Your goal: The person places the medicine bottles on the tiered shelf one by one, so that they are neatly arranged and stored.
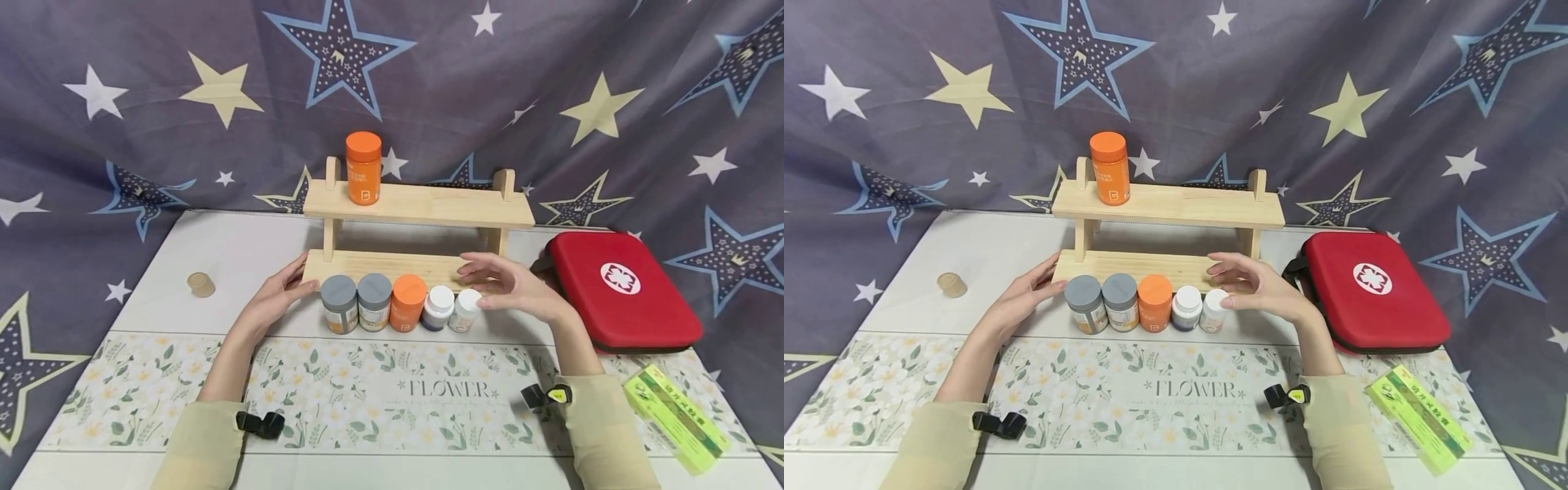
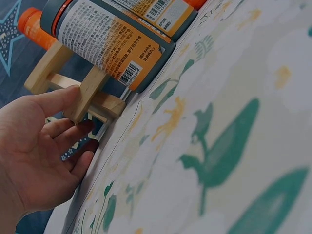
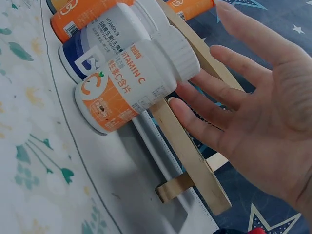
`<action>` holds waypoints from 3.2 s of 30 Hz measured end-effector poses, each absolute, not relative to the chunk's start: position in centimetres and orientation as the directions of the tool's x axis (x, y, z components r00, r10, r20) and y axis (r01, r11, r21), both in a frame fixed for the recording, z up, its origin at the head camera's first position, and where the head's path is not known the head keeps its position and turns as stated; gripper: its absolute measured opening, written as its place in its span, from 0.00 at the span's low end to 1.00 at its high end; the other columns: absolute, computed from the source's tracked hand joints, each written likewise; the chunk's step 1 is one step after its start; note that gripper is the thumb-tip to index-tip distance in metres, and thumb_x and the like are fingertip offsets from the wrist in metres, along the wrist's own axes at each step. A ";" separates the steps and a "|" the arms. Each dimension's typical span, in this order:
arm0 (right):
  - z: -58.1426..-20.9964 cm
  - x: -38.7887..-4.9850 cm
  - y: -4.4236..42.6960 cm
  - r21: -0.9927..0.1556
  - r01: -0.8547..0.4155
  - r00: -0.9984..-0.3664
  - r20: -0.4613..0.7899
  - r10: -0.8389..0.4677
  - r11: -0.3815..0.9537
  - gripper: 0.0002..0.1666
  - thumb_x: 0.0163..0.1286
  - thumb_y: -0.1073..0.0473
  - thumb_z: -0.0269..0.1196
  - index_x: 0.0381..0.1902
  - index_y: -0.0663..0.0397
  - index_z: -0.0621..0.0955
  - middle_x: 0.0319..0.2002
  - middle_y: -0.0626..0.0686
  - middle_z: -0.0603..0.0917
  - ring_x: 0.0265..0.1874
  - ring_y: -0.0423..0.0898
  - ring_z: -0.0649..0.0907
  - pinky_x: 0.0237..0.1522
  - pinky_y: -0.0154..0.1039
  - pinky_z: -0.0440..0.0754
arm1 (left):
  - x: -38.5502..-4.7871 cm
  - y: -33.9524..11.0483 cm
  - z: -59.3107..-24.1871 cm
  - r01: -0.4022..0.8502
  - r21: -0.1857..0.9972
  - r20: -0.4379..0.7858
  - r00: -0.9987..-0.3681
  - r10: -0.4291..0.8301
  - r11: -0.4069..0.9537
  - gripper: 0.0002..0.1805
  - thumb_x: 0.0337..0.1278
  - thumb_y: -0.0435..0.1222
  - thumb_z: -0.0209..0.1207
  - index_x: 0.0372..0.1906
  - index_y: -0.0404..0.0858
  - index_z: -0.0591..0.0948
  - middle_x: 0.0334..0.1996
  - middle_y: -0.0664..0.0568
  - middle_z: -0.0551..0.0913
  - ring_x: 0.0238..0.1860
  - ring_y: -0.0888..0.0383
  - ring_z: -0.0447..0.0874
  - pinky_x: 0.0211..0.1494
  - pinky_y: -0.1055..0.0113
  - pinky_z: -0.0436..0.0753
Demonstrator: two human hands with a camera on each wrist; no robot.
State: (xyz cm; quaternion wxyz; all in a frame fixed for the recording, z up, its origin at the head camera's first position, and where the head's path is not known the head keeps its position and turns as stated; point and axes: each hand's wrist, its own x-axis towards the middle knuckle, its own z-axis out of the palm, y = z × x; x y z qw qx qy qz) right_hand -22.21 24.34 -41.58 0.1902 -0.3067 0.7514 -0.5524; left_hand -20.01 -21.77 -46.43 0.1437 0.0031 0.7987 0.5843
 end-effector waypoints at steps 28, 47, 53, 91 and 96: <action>-42.6 -22.5 24.3 -0.861 -0.359 -0.705 -0.003 -0.709 0.360 0.30 0.56 0.63 0.79 0.58 0.51 0.85 0.56 0.54 0.86 0.55 0.38 0.83 0.62 0.30 0.81 | -19.8 -22.0 -46.4 -0.144 0.938 -0.213 -0.958 0.195 0.315 0.48 0.70 0.53 0.61 0.84 0.54 0.47 0.83 0.44 0.56 0.83 0.42 0.54 0.86 0.44 0.53; -42.4 -22.4 24.2 -0.845 -0.378 -0.713 0.005 -0.701 0.378 0.28 0.57 0.60 0.79 0.56 0.47 0.85 0.53 0.50 0.88 0.53 0.38 0.84 0.61 0.30 0.82 | -19.7 -22.0 -46.2 -0.162 0.930 -0.231 -0.956 0.182 0.331 0.48 0.70 0.54 0.62 0.84 0.55 0.47 0.83 0.44 0.54 0.83 0.42 0.52 0.86 0.45 0.52; -42.5 -22.4 24.3 -0.848 -0.378 -0.719 0.017 -0.695 0.371 0.27 0.57 0.60 0.79 0.55 0.47 0.86 0.53 0.51 0.88 0.53 0.40 0.84 0.61 0.32 0.81 | -19.8 -21.9 -46.2 -0.156 0.930 -0.227 -0.956 0.186 0.333 0.48 0.70 0.54 0.61 0.84 0.56 0.47 0.83 0.44 0.55 0.83 0.42 0.53 0.86 0.45 0.52; -40.4 -21.5 25.1 -0.923 -0.305 -0.862 0.163 -0.480 0.234 0.29 0.62 0.72 0.71 0.62 0.61 0.82 0.55 0.48 0.87 0.51 0.44 0.84 0.55 0.34 0.84 | -19.7 -21.7 -46.1 -0.171 0.932 -0.239 -0.953 0.185 0.320 0.48 0.71 0.52 0.61 0.84 0.55 0.46 0.84 0.44 0.52 0.84 0.43 0.52 0.87 0.45 0.50; -39.8 -21.9 25.0 -0.922 -0.308 -0.873 0.175 -0.456 0.235 0.29 0.64 0.69 0.69 0.63 0.62 0.80 0.55 0.49 0.86 0.50 0.45 0.84 0.55 0.34 0.84 | -19.7 -21.7 -46.1 -0.166 0.931 -0.233 -0.956 0.180 0.325 0.48 0.71 0.52 0.61 0.84 0.55 0.46 0.84 0.44 0.52 0.84 0.43 0.51 0.87 0.46 0.50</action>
